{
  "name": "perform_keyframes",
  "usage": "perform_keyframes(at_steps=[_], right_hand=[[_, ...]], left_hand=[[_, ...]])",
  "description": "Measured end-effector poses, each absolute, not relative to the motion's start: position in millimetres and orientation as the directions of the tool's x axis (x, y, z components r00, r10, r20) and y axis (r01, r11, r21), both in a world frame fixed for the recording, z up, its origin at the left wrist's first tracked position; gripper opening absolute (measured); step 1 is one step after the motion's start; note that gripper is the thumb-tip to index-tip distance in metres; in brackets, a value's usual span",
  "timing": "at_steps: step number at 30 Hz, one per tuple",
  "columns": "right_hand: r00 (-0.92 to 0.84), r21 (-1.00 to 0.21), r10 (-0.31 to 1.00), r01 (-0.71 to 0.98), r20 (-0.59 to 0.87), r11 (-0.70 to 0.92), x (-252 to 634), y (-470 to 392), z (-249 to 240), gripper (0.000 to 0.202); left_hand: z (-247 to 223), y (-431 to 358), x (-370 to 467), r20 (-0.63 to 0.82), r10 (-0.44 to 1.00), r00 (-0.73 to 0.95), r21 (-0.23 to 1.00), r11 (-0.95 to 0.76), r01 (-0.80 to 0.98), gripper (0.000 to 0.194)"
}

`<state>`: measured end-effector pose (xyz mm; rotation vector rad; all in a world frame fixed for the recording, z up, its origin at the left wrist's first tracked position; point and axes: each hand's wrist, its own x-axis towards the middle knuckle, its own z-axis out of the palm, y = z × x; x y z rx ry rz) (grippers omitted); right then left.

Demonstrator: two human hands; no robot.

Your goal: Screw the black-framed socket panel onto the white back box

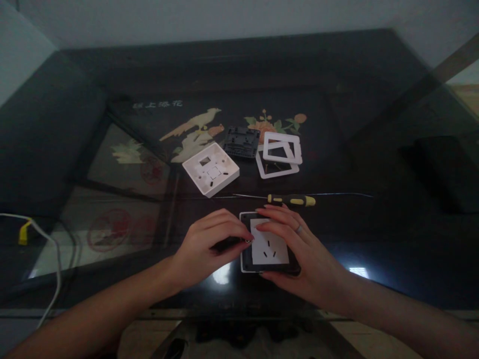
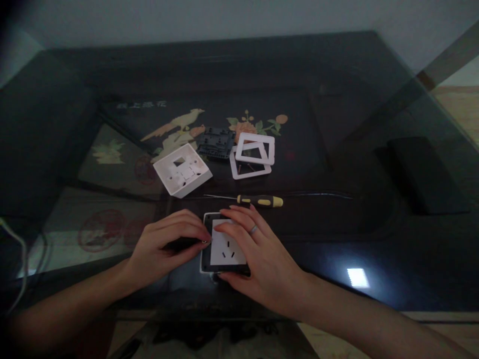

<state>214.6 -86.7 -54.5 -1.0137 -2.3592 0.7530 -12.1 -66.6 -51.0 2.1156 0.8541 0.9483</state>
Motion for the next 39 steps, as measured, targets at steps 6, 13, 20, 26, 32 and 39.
perform_keyframes(at_steps=[6,13,20,26,32,39], right_hand=[[-0.621,-0.644,0.763,0.511,0.18,0.569,214.6,-86.5,-54.1,0.065],[-0.618,-0.647,0.765,0.511,0.18,0.565,215.0,-86.5,-55.8,0.066],[-0.621,-0.645,0.761,0.505,0.19,0.573,215.9,-86.5,-55.4,0.067],[-0.618,-0.651,0.762,0.502,0.191,0.57,215.7,-86.4,-56.5,0.067],[-0.623,-0.663,0.763,0.5,0.171,0.557,215.9,-85.8,-55.2,0.07],[-0.62,-0.649,0.763,0.507,0.182,0.567,214.8,-85.9,-56.7,0.074]], left_hand=[[-53.7,-68.1,-12.1,0.404,0.736,0.544,0.724,-0.621,0.302,0.012],[-53.3,-67.3,-13.7,0.412,0.723,0.555,0.702,-0.64,0.313,0.01],[-54.0,-67.8,-13.0,0.398,0.743,0.539,0.72,-0.616,0.318,0.01],[-56.1,-69.0,-13.3,0.363,0.776,0.516,0.737,-0.578,0.351,0.008],[-55.7,-68.8,-13.8,0.341,0.785,0.517,0.738,-0.565,0.37,0.008],[-56.8,-69.0,-13.8,0.3,0.811,0.503,0.765,-0.52,0.381,0.008]])
